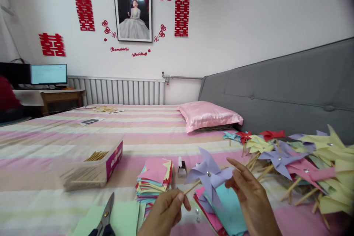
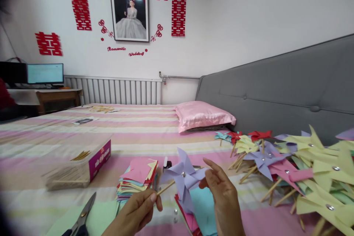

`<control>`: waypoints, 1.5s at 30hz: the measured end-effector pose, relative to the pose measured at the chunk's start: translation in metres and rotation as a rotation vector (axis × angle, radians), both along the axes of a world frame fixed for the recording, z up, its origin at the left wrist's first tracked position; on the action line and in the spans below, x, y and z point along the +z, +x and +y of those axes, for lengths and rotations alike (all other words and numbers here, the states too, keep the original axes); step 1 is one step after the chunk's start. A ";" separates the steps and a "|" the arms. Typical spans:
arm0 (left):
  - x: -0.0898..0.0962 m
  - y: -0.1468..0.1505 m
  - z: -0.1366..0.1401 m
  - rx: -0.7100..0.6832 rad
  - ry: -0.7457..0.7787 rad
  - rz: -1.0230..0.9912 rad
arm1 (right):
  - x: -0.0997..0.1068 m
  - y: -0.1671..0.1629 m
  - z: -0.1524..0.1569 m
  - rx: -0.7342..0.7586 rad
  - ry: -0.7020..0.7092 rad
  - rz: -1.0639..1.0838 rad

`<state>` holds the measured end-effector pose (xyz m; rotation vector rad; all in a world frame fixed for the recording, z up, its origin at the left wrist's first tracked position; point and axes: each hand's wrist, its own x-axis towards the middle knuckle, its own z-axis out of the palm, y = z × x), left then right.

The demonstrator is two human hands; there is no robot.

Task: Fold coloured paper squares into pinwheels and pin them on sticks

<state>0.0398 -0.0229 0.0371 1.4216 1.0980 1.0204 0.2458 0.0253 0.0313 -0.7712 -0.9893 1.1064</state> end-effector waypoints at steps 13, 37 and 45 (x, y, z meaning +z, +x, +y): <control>0.001 0.004 0.002 0.046 -0.003 -0.162 | -0.004 -0.005 0.002 0.064 0.017 -0.010; -0.002 0.012 0.003 0.233 0.006 -0.129 | 0.008 -0.020 -0.015 -0.114 0.044 -0.179; -0.006 0.011 0.004 0.176 0.049 -0.046 | 0.003 -0.009 -0.007 -0.234 0.108 -0.461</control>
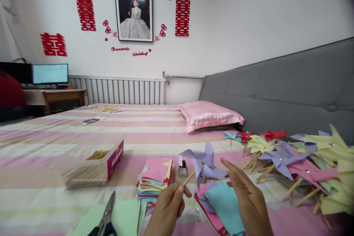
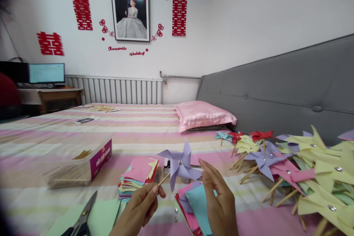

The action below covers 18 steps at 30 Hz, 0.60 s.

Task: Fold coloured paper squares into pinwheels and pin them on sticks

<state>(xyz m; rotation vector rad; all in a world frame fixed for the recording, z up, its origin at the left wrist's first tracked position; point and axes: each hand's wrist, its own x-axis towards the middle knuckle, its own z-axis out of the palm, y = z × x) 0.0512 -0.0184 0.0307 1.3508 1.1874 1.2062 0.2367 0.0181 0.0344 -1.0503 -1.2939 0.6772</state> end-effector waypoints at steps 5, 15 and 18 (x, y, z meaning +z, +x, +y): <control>0.002 0.000 -0.001 0.018 0.013 0.000 | -0.004 -0.005 0.000 0.080 0.024 -0.127; 0.007 0.000 -0.003 0.089 -0.016 -0.020 | 0.002 -0.019 -0.012 0.273 0.031 -0.212; 0.006 0.000 -0.001 0.097 -0.016 -0.016 | 0.001 -0.020 -0.015 0.346 0.036 -0.256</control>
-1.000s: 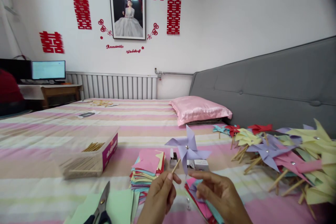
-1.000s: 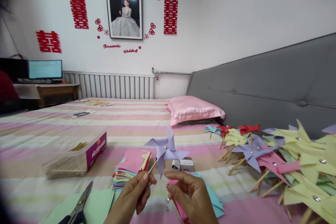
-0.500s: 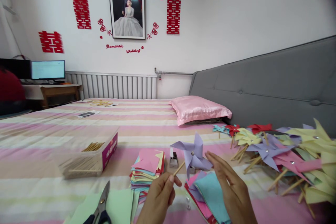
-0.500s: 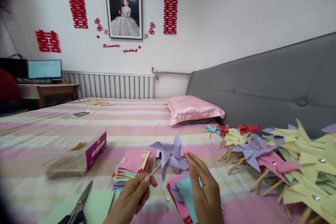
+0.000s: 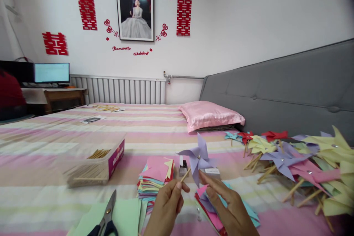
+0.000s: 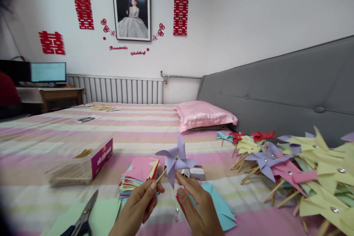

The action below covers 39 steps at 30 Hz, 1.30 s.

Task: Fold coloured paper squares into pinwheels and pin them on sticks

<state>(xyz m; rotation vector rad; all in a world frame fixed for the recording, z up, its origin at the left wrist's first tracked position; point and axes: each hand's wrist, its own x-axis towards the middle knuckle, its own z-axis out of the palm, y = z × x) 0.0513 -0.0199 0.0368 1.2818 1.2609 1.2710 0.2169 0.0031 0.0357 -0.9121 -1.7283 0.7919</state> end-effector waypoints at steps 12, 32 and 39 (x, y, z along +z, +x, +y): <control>-0.005 0.000 0.002 -0.094 0.037 0.034 | -0.002 0.019 0.014 -0.469 0.134 0.093; 0.000 0.001 -0.001 -0.101 0.020 0.122 | -0.013 0.019 0.022 -0.304 -0.245 0.379; 0.002 0.001 -0.001 -0.092 0.012 0.068 | -0.014 0.015 0.018 -0.179 -0.235 0.324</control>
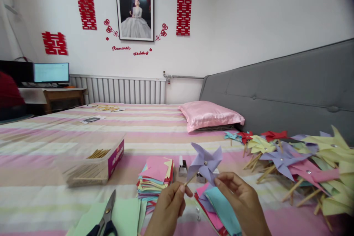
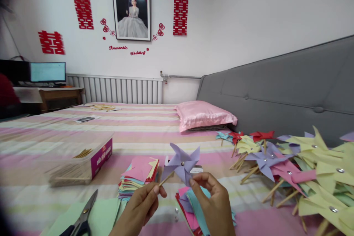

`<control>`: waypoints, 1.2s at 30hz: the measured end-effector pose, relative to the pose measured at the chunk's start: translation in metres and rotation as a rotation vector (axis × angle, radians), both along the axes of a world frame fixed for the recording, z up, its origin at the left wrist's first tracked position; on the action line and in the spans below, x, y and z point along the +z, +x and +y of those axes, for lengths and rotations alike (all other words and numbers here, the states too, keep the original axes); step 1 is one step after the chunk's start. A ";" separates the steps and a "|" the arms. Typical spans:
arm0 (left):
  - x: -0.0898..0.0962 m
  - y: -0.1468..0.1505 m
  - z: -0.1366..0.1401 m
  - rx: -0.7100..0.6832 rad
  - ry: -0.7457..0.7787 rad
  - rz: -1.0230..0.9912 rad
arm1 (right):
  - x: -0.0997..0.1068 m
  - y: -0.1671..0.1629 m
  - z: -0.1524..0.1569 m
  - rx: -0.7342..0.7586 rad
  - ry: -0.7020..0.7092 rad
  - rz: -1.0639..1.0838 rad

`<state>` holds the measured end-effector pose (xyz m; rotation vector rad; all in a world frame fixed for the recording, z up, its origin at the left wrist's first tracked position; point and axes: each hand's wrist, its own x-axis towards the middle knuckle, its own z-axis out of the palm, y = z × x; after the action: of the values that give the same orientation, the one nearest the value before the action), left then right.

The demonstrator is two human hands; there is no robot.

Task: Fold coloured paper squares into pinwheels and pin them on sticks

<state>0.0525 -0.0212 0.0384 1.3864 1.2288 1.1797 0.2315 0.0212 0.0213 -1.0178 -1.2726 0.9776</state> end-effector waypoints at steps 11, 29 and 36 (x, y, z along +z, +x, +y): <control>0.001 0.006 0.000 -0.025 -0.013 -0.115 | 0.006 -0.011 -0.006 0.034 0.152 -0.145; -0.013 0.040 0.005 -0.285 -0.044 -0.173 | 0.001 -0.006 -0.006 -0.239 0.272 -0.159; -0.016 0.039 0.005 -0.283 -0.044 -0.163 | 0.000 -0.006 -0.006 -0.203 0.274 -0.117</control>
<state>0.0916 -0.0158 0.0229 1.3520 0.9059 1.0381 0.2258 0.0154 0.0218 -0.9772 -1.3281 0.5779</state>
